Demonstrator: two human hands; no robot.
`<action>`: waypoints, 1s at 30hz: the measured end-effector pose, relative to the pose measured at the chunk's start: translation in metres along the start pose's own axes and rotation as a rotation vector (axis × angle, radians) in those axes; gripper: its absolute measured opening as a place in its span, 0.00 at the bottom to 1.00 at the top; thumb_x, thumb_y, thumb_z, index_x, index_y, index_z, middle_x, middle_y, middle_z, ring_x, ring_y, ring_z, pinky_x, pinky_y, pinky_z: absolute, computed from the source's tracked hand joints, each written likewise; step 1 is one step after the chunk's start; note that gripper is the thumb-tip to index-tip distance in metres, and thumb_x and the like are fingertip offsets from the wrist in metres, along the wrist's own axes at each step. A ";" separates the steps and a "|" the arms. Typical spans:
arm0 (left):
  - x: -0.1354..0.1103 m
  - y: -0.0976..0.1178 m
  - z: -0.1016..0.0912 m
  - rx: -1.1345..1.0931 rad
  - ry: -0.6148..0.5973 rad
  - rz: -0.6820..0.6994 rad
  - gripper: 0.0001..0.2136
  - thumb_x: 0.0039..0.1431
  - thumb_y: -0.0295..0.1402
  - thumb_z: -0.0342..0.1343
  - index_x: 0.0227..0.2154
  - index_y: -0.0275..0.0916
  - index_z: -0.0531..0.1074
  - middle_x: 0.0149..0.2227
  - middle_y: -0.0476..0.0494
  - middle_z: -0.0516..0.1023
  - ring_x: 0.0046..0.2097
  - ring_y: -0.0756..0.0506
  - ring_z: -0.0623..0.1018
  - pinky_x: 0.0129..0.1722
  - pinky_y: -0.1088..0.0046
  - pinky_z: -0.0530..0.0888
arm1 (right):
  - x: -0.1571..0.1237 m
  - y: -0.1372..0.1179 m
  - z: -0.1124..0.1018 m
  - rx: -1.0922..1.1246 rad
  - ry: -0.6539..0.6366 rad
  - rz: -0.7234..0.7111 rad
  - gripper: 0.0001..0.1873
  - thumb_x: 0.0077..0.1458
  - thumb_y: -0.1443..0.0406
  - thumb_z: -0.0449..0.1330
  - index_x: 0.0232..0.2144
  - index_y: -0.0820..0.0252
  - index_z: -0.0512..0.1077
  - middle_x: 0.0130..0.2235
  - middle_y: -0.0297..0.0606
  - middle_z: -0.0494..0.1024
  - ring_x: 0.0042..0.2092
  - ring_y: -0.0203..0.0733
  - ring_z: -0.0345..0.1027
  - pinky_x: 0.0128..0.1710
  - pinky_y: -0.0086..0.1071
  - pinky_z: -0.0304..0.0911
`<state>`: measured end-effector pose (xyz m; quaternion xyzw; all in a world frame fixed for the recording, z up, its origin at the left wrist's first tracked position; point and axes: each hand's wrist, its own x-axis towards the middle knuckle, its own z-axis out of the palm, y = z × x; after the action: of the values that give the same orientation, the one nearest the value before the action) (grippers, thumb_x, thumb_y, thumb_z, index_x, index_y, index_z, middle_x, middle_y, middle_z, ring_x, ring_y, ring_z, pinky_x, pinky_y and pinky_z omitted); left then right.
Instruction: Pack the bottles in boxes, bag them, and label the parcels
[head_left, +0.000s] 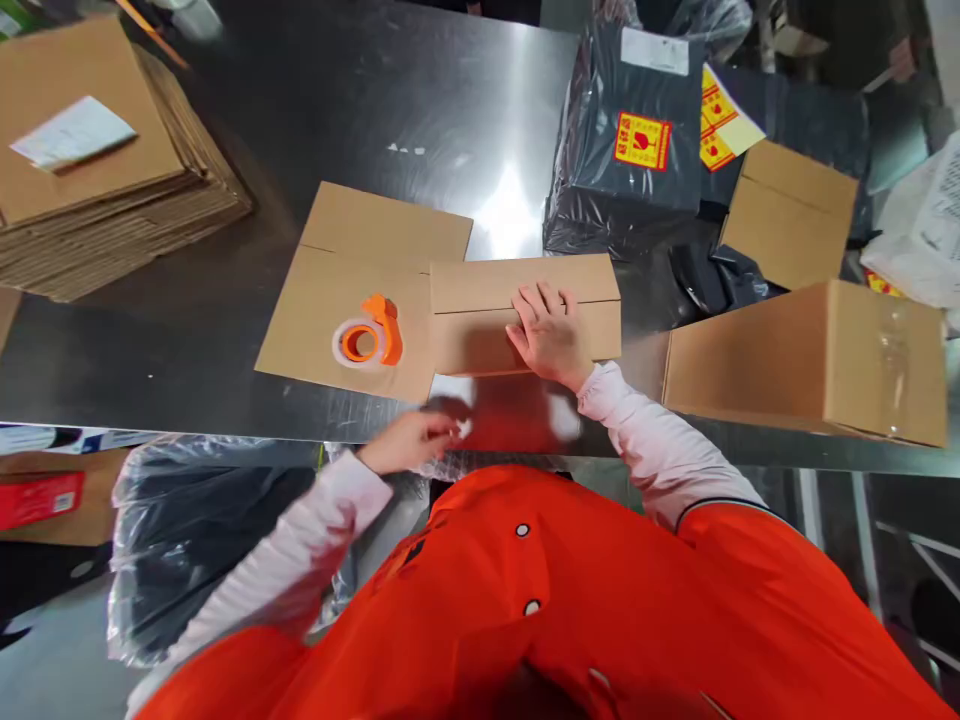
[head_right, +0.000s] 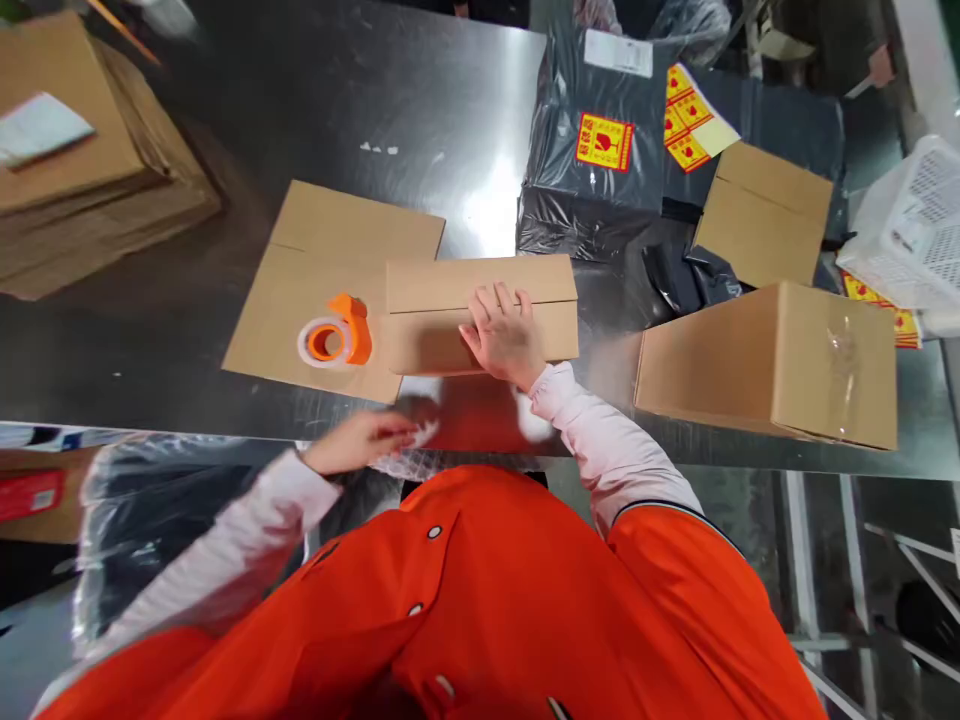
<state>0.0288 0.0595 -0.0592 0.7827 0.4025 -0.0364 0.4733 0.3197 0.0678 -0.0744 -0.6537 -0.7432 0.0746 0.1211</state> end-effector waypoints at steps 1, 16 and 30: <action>0.020 0.013 -0.024 0.017 0.154 0.029 0.21 0.72 0.48 0.49 0.44 0.38 0.81 0.35 0.44 0.82 0.33 0.46 0.79 0.38 0.69 0.78 | 0.000 -0.001 -0.001 -0.010 -0.001 0.005 0.29 0.73 0.56 0.49 0.67 0.67 0.68 0.71 0.56 0.66 0.74 0.66 0.53 0.72 0.66 0.45; 0.242 0.125 -0.062 0.777 -0.113 0.216 0.37 0.71 0.59 0.32 0.61 0.37 0.72 0.57 0.27 0.80 0.60 0.29 0.79 0.56 0.58 0.73 | -0.055 -0.045 0.033 -0.031 0.185 0.223 0.35 0.73 0.55 0.52 0.74 0.66 0.58 0.76 0.54 0.57 0.79 0.57 0.43 0.78 0.63 0.35; 0.190 0.097 -0.053 0.614 -0.085 0.050 0.25 0.75 0.45 0.38 0.61 0.33 0.69 0.54 0.25 0.80 0.56 0.30 0.81 0.54 0.55 0.75 | -0.058 -0.061 0.009 0.066 -0.026 0.282 0.36 0.72 0.55 0.55 0.73 0.70 0.61 0.75 0.55 0.57 0.78 0.56 0.46 0.78 0.61 0.41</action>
<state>0.2041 0.1918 -0.0440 0.8965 0.3333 -0.1774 0.2319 0.2658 0.0025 -0.0710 -0.7462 -0.6428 0.1238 0.1212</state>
